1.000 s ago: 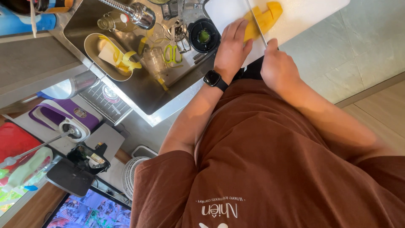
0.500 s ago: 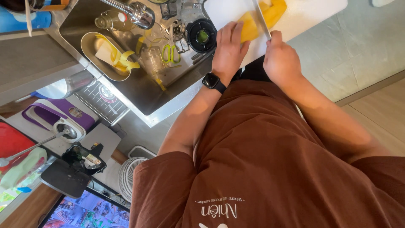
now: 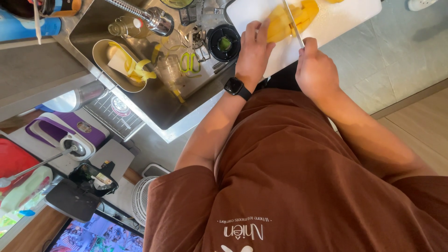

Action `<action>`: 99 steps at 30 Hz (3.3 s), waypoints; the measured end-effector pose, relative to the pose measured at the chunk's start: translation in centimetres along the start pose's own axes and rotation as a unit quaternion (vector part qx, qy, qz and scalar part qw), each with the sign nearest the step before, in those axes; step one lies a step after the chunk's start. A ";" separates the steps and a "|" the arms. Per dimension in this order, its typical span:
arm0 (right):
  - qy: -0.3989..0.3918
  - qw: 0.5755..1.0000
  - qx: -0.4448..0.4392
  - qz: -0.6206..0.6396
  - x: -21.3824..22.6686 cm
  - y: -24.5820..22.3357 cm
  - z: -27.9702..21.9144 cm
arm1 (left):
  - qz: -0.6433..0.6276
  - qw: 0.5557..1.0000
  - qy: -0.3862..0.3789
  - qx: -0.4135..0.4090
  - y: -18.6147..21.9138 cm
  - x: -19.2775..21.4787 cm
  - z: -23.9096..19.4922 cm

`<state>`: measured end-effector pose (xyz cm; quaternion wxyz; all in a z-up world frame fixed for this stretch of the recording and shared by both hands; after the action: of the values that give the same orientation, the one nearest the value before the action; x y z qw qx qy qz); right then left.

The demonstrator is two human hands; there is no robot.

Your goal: The person slices a peeled mango on a white cutting board using a knife. They cut the mango into smaller pieces and transfer them into a bowl. The person repeats this process with a second mango.

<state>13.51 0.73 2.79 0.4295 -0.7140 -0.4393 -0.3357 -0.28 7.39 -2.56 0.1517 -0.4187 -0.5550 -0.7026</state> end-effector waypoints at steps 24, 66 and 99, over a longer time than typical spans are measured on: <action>0.060 0.996 0.004 0.066 1.7 1.0 -1.6 | -0.005 0.994 -0.108 -0.013 2.7 -0.9 5.0; -0.050 0.998 0.010 0.025 -0.4 -0.3 -1.3 | -0.032 0.998 0.040 0.027 0.4 -1.0 -0.5; -0.089 0.995 -0.021 0.036 -0.7 -2.6 0.4 | -0.157 0.983 0.090 -0.037 0.2 2.0 -0.4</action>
<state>10.92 1.51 2.83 0.3851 -0.7655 -0.4427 -0.2641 -1.56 7.48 -0.93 0.0735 -0.2665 -0.5716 -0.7726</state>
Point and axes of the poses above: each hand's wrist, its own z-axis towards the middle knuckle, its own x-axis out of the back of the hand, y = z × x, the point moved 10 cm from there along z, towards the middle knuckle, and after that the axes turned 6 degrees about -z, right-handed, at the moved point
